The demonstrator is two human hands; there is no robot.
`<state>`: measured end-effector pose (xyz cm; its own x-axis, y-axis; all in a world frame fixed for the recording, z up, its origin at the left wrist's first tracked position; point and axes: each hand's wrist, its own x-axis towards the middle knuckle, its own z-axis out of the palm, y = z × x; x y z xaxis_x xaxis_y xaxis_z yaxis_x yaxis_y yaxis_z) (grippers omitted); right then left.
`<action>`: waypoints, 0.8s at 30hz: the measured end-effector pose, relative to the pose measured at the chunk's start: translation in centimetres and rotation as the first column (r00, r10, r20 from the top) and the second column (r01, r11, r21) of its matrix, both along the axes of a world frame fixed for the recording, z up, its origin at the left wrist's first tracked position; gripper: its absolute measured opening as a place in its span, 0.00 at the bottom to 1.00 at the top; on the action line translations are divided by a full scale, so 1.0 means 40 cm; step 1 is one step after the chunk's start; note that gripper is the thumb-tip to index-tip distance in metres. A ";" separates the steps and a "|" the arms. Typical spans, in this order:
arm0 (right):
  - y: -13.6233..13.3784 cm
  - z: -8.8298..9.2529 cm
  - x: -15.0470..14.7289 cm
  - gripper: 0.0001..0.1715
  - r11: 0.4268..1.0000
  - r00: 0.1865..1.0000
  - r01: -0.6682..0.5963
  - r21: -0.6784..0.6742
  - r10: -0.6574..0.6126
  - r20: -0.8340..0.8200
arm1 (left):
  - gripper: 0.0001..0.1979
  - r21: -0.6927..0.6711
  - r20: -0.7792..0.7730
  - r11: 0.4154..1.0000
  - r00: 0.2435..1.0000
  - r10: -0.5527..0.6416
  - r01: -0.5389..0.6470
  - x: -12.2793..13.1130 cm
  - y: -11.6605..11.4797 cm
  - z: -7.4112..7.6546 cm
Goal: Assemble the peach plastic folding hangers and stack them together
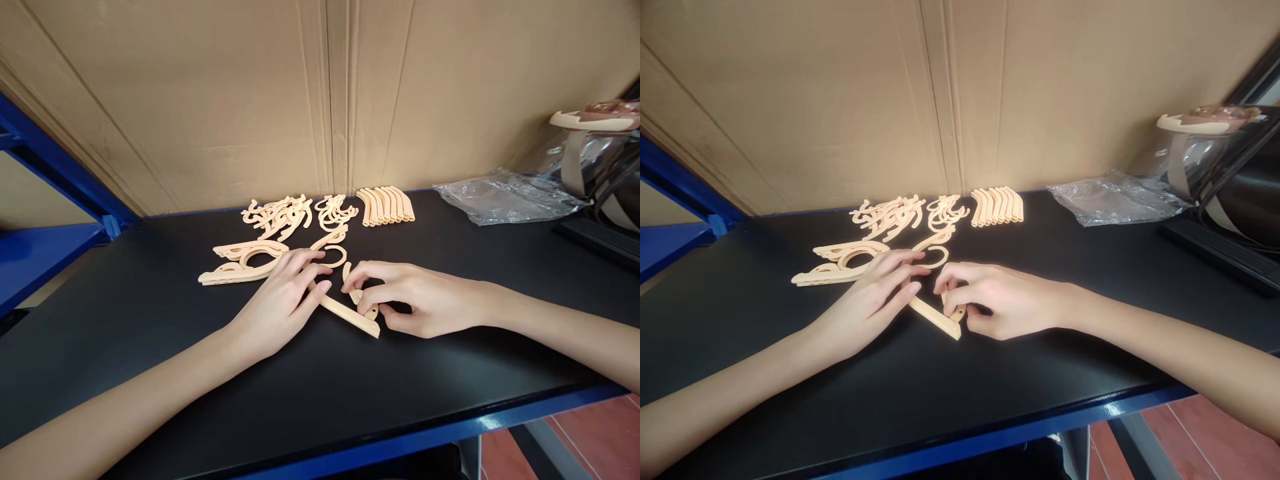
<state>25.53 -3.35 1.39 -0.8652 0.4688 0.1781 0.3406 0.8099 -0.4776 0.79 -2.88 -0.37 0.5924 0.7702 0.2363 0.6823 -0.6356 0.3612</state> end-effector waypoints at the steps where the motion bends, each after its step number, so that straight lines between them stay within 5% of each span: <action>1: -0.001 0.000 0.000 0.16 1.000 1.000 0.002 -0.008 -0.002 -0.005 | 0.16 -0.003 0.000 1.000 1.000 -0.009 0.009 0.000 0.001 -0.001; 9: -0.006 -0.007 -0.007 0.08 0.999 0.998 0.034 -0.002 -0.034 -0.060 | 0.18 -0.036 0.055 0.998 0.997 -0.056 0.058 -0.002 -0.003 0.002; 14: -0.015 -0.016 -0.020 0.21 0.968 0.985 0.174 0.179 -0.172 -0.028 | 0.18 -0.026 0.070 0.999 0.997 -0.042 0.044 0.000 -0.004 0.010; 24: -0.022 -0.014 -0.022 0.07 0.987 1.000 0.001 0.162 -0.003 0.013 | 0.19 -0.033 0.073 0.998 0.996 -0.047 0.049 0.004 0.000 0.006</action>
